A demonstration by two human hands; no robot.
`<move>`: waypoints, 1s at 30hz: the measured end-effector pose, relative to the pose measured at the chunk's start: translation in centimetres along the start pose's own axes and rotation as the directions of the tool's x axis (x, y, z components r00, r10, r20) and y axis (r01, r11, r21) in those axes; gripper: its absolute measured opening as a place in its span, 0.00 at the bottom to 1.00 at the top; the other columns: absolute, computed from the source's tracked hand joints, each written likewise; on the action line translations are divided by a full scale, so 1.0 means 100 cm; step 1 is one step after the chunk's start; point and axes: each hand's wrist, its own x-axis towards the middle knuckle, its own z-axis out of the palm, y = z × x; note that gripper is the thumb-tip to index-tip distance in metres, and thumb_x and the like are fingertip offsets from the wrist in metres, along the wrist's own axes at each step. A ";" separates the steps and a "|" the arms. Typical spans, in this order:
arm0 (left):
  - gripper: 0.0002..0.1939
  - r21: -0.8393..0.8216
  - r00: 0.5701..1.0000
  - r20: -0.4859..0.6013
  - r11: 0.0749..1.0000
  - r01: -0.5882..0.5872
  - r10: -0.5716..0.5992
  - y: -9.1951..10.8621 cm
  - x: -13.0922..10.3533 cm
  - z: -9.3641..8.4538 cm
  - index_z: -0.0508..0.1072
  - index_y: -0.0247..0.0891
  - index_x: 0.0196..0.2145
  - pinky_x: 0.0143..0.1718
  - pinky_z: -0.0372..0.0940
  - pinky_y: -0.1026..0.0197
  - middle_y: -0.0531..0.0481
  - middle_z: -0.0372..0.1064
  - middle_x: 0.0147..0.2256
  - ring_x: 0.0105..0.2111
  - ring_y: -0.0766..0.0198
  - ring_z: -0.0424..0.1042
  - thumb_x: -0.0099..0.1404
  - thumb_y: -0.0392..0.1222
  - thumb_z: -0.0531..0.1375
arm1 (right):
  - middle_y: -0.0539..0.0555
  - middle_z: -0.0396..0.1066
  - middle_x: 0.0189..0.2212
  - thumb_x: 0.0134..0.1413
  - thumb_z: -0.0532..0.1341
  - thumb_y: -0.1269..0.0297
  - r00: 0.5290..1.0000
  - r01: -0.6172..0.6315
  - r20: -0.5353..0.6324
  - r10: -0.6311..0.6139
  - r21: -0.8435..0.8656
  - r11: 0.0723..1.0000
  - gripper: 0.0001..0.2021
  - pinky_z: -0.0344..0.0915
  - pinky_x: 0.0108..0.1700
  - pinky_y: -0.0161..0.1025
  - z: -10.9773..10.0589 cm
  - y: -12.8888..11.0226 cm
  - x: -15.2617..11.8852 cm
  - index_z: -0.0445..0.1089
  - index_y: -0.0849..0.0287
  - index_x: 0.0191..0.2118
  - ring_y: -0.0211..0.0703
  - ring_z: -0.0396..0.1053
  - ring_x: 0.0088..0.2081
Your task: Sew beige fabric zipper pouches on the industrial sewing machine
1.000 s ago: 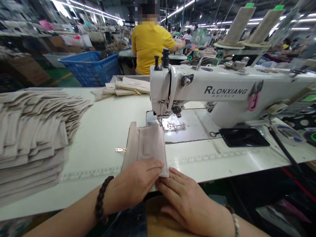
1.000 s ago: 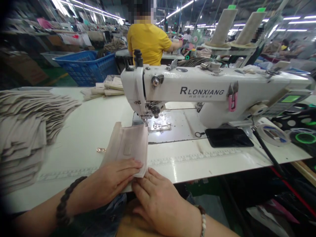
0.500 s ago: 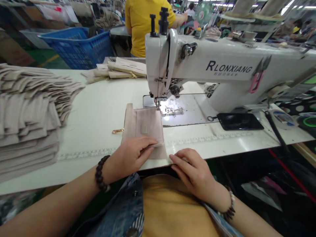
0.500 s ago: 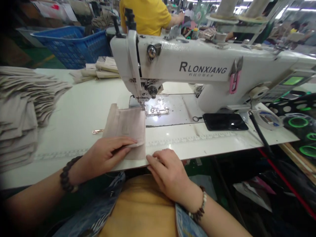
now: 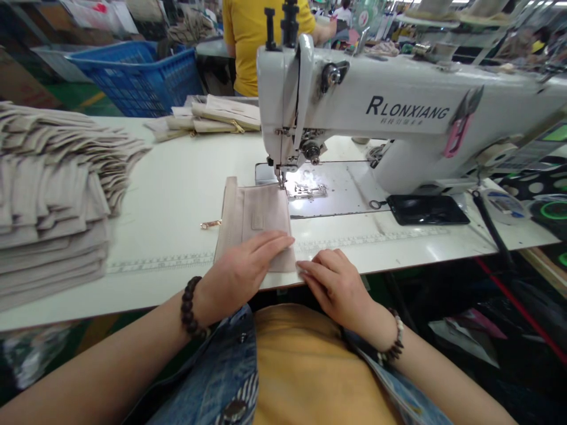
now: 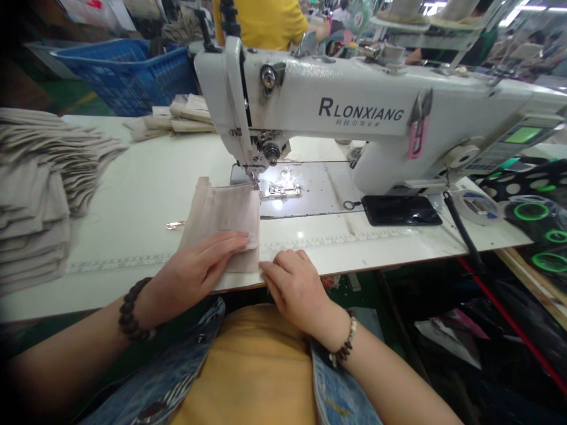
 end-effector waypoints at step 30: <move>0.08 0.012 1.000 0.018 1.000 0.019 -0.019 -0.002 0.001 0.001 0.70 0.33 0.32 0.41 0.65 0.60 0.44 0.70 0.36 0.38 0.61 0.69 0.62 0.36 0.52 | 0.52 0.63 0.23 0.52 0.55 0.72 0.991 0.006 -0.134 0.013 0.138 0.990 0.06 0.56 0.30 0.35 0.006 0.003 0.026 0.69 0.63 0.30 0.37 0.59 0.28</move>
